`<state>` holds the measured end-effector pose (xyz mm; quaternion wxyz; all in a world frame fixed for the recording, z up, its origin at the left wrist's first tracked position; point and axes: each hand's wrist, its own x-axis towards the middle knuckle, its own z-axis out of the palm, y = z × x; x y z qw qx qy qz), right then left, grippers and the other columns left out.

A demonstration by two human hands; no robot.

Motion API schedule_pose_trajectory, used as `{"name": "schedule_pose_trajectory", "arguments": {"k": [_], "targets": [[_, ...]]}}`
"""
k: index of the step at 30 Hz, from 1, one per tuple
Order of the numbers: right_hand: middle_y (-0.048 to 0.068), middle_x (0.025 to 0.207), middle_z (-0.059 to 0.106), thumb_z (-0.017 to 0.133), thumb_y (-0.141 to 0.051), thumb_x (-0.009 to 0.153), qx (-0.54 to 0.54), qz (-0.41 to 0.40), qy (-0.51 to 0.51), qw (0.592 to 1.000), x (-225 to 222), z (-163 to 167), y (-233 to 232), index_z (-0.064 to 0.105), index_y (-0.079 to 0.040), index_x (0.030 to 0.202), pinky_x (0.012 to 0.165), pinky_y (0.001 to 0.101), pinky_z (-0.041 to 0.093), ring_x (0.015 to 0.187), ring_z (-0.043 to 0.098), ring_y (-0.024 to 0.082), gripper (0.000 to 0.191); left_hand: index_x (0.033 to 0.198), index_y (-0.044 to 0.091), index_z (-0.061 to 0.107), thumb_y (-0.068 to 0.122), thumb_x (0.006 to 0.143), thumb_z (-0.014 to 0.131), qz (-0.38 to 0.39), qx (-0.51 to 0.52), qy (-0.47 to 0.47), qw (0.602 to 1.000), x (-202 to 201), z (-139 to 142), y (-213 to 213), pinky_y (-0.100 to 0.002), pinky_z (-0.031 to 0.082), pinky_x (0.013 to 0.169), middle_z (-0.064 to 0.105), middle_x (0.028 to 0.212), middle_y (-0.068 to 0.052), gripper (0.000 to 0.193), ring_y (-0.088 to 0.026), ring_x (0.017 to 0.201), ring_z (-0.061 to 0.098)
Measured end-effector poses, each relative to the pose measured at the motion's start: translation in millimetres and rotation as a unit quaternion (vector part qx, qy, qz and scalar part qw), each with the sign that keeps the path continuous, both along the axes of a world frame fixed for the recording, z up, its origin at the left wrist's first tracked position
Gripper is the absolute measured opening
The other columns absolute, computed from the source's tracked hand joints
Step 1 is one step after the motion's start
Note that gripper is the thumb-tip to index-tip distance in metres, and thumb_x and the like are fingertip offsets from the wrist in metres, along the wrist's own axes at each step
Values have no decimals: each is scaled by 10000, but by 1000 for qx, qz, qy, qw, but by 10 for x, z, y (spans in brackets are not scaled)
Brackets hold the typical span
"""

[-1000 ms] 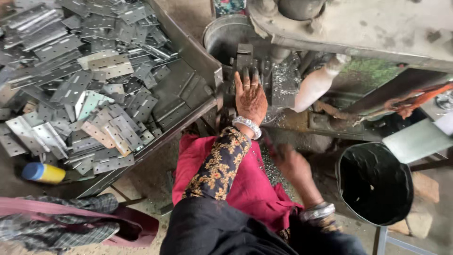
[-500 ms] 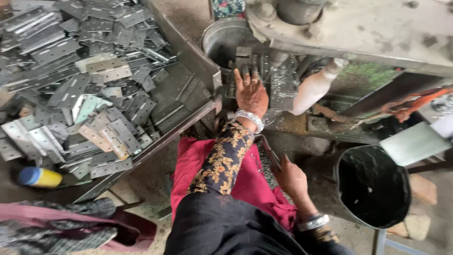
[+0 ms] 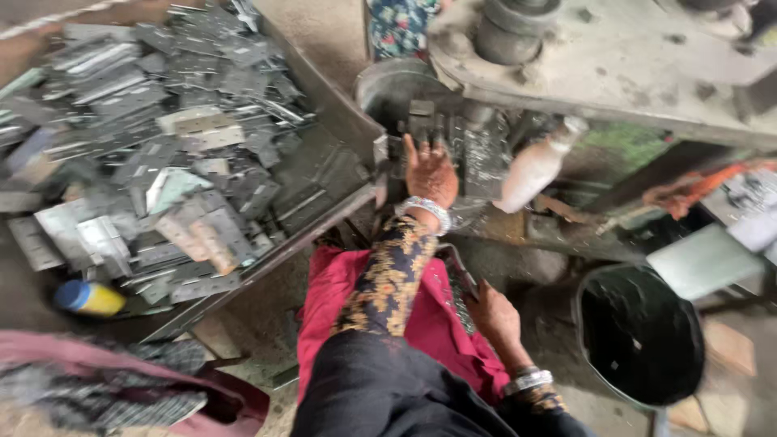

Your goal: The person operates a manual press machine in a workshop. They repeatedly pick up metal brackets from a bin, place them under the press, and pull a lever to activate the machine, then remove the processed items.

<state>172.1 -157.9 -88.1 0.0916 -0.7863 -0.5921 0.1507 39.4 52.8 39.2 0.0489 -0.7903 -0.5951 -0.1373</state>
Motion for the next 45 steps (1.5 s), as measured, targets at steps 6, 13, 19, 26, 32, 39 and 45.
{"name": "schedule_pose_trajectory", "arguments": {"k": [6,13,19,26,32,39,45], "targets": [[198,1013,717,671,-477,897,151,37,-23,988,-25,798,178,551,-108,1350,764,536,538,911,698,416,597,1366,31,608,343,1002,467,-33,51,-61,996,-168,-36,-195,-598,-23,1227,490,1539,-94,500,-333,1483,348],[168,1113,727,708,-294,866,230,25,41,972,-188,1520,317,619,-128,1266,801,525,535,992,690,413,443,1207,98,645,147,1007,616,-194,194,-29,961,-690,-327,-839,-525,209,1305,677,1376,-95,208,-257,1402,516],[135,1113,736,709,-309,904,198,1,37,980,-218,1551,289,639,-141,1209,808,527,525,983,692,398,355,1348,24,646,130,925,737,-103,193,-183,959,-38,44,-522,-502,402,1038,646,1170,-133,445,-280,1120,577],[141,1041,750,696,-329,902,174,-6,33,984,-230,1604,305,662,-176,1193,802,528,531,963,704,396,331,1141,31,726,261,971,619,-37,95,-127,987,-40,-150,-527,-530,364,1092,592,1395,-184,306,-344,1276,535],[158,1017,750,679,-390,927,157,9,10,988,-231,1537,287,666,-163,1178,764,541,529,920,706,413,339,1281,-37,686,409,1016,541,-53,133,-60,988,-276,-331,-737,-567,119,1271,507,1537,-133,538,-341,1486,393],[181,944,756,652,-465,912,59,9,-40,997,-79,1321,373,584,-183,1311,787,552,535,912,712,420,493,1347,20,633,438,1000,435,11,62,21,998,-44,-121,-371,-604,33,1232,463,1563,-104,578,-332,1487,327],[199,965,747,645,-492,910,13,8,-15,1000,56,327,40,594,-169,1241,782,560,548,919,708,434,465,1350,17,643,393,1029,454,14,62,6,998,-17,-133,-349,-595,31,1254,475,1574,-125,530,-333,1491,342]]}}
